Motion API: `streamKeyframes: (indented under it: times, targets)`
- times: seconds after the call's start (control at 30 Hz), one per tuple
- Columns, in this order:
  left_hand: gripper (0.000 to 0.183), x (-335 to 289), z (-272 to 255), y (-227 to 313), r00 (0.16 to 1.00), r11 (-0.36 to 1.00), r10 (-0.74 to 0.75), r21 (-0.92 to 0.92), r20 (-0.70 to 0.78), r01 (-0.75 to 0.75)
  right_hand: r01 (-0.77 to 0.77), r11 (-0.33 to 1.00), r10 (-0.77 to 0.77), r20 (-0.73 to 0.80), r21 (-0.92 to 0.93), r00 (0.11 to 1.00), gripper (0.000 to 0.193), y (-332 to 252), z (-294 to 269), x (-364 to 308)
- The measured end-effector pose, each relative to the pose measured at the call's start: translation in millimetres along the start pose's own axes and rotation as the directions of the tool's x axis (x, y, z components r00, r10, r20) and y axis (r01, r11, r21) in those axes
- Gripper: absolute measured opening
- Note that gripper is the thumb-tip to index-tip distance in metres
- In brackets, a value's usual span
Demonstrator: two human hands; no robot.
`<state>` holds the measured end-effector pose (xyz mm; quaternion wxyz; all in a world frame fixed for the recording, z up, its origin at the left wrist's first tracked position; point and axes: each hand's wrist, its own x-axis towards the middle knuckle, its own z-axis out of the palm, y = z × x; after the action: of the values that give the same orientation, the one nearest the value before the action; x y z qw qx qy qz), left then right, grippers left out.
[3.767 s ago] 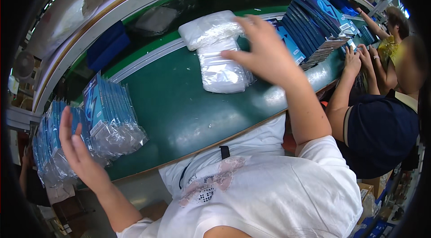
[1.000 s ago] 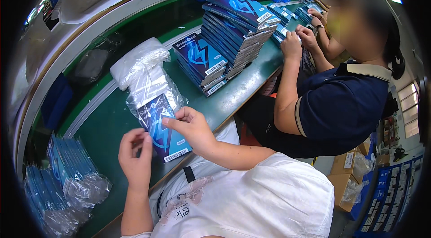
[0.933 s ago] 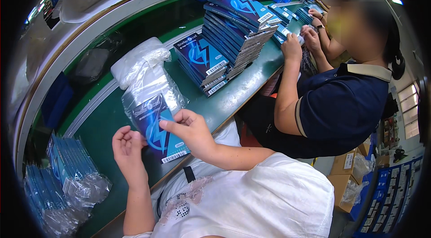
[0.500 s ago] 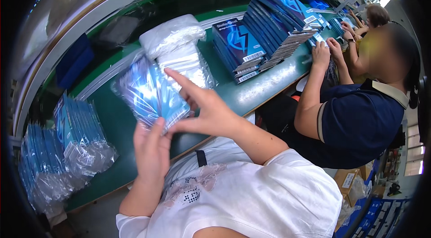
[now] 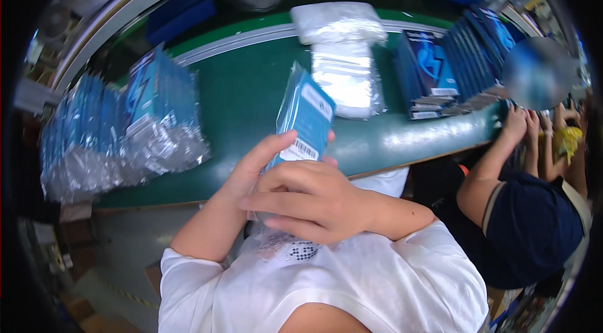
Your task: The person repeatedly picks up small blue packages labeled 'Stellar Cell' and places them into clear plastic bags. They then seal the bags and stack them on the green workbench. The process is repetitive, involving picking, inserting, and stacking.
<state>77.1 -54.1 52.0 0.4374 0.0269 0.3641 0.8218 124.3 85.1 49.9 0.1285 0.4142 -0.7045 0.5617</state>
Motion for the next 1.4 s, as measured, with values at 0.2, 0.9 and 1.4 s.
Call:
streamKeyframes:
  times: [0.2, 0.9, 1.4]
  targets:
    - [0.065, -40.9, 1.6, 94.2, 0.502, 0.231, 0.863, 0.927, -0.056, -0.295, -0.158, 0.987, 0.159, -0.090, 0.012, 0.983, 0.043, 4.8, -23.7, -8.3]
    - [0.062, -14.6, -13.4, 95.5, 0.620, -0.461, 0.753, 0.850, 0.222, 0.256, -0.586, 0.211, -0.021, -0.603, -0.783, 0.798, 0.053, 48.1, -182.6, -29.2]
    - [0.023, 99.8, -15.4, -1.4, 0.795, -0.442, 0.330, 0.827, 0.509, -0.347, -0.715, 0.629, 0.346, -0.713, -0.305, 0.609, 0.057, -11.4, -117.9, -50.6]
